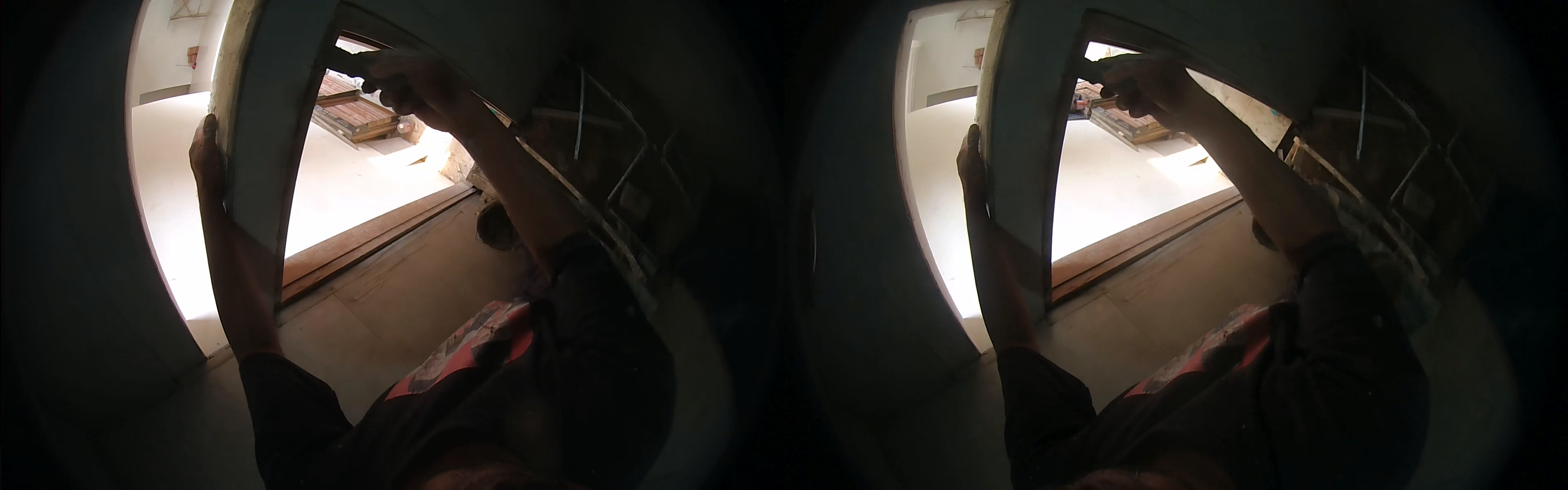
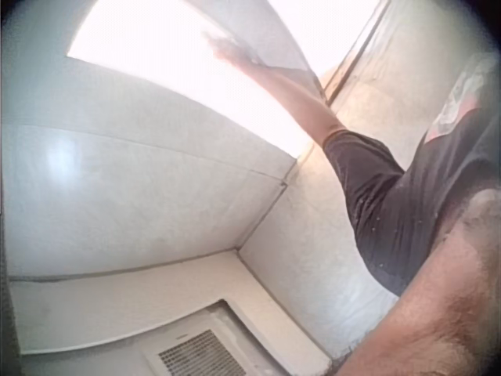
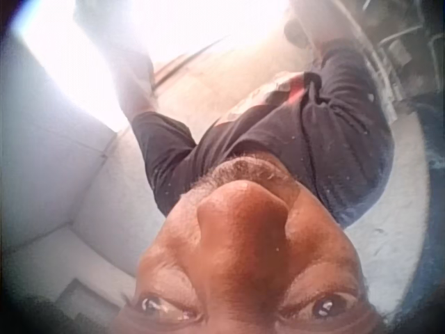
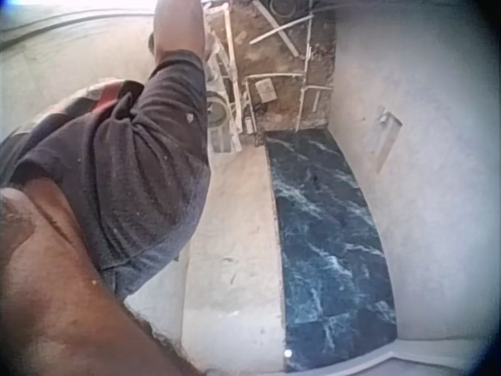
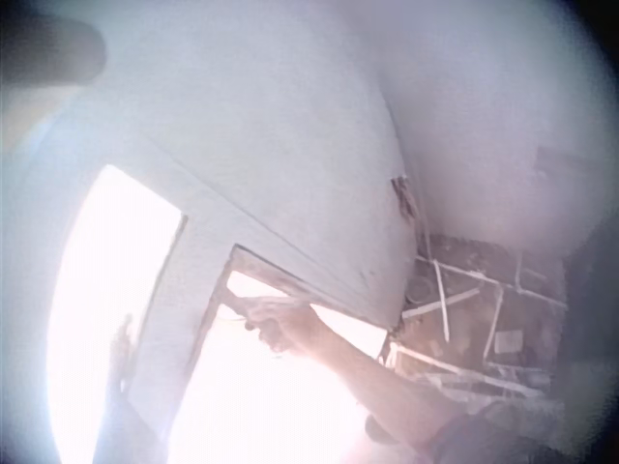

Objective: The person applies plaster to the edges and top of a wooden door frame using a trowel and a smoothing tool.

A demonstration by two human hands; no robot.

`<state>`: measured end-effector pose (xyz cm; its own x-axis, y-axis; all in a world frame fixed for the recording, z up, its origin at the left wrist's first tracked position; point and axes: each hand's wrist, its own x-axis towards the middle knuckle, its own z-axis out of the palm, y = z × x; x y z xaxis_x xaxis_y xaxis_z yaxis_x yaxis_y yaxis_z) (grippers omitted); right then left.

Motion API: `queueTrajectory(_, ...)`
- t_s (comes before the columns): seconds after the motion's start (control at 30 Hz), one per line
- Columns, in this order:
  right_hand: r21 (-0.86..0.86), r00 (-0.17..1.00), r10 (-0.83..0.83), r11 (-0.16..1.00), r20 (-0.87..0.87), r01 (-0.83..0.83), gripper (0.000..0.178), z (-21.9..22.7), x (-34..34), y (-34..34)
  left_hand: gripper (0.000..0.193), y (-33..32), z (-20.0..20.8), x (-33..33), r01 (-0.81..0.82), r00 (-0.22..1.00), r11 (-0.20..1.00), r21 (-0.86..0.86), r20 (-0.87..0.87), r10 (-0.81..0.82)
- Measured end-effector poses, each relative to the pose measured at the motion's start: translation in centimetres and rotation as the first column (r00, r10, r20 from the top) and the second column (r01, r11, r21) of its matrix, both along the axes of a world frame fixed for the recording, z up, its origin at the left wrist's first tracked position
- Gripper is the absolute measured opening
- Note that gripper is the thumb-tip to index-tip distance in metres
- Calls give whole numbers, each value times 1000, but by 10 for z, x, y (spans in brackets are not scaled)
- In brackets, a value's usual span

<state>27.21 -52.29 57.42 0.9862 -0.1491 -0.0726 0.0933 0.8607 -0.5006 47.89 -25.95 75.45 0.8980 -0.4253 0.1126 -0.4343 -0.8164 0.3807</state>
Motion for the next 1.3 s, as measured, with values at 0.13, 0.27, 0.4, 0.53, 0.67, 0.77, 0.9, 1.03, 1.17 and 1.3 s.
queueTrajectory(0.13,8,1000,17,1000,-6,-17,31,-9,-10,8,78,-1,0,-6,18,999,999,32,35,-19)
queueTrajectory(0.27,-46,998,-45,998,-34,43,30,-13,-19,1,79,4,-2,1,2,999,999,46,43,-4)
queueTrajectory(0.4,-31,987,-120,993,-110,118,32,-16,-7,-11,78,1,-3,-7,-12,997,999,53,78,8)
queueTrajectory(0.53,-51,994,-93,995,-62,90,39,-18,8,-20,78,0,-2,-7,10,999,1000,19,47,-11)
queueTrajectory(0.67,-79,997,-71,995,-29,69,38,-16,13,-21,78,-3,1,-8,-37,999,999,13,13,37)
queueTrajectory(0.77,-75,997,-71,995,-19,70,36,-2,6,-19,79,1,-2,-5,-44,999,999,4,10,44)
queueTrajectory(0.9,-55,999,-33,998,3,33,32,-19,5,-18,79,-2,-2,-7,-63,997,998,5,42,63)
queueTrajectory(1.03,-101,990,-110,990,-90,101,32,-12,-14,-24,79,7,-3,-2,-33,999,999,15,36,33)
queueTrajectory(1.17,-88,995,-94,992,-42,90,32,-25,3,-35,79,1,-3,-7,-34,998,999,2,52,34)
queueTrajectory(1.3,-15,999,-23,1000,26,24,29,-32,21,-40,77,4,-2,-7,-55,998,998,-17,39,56)
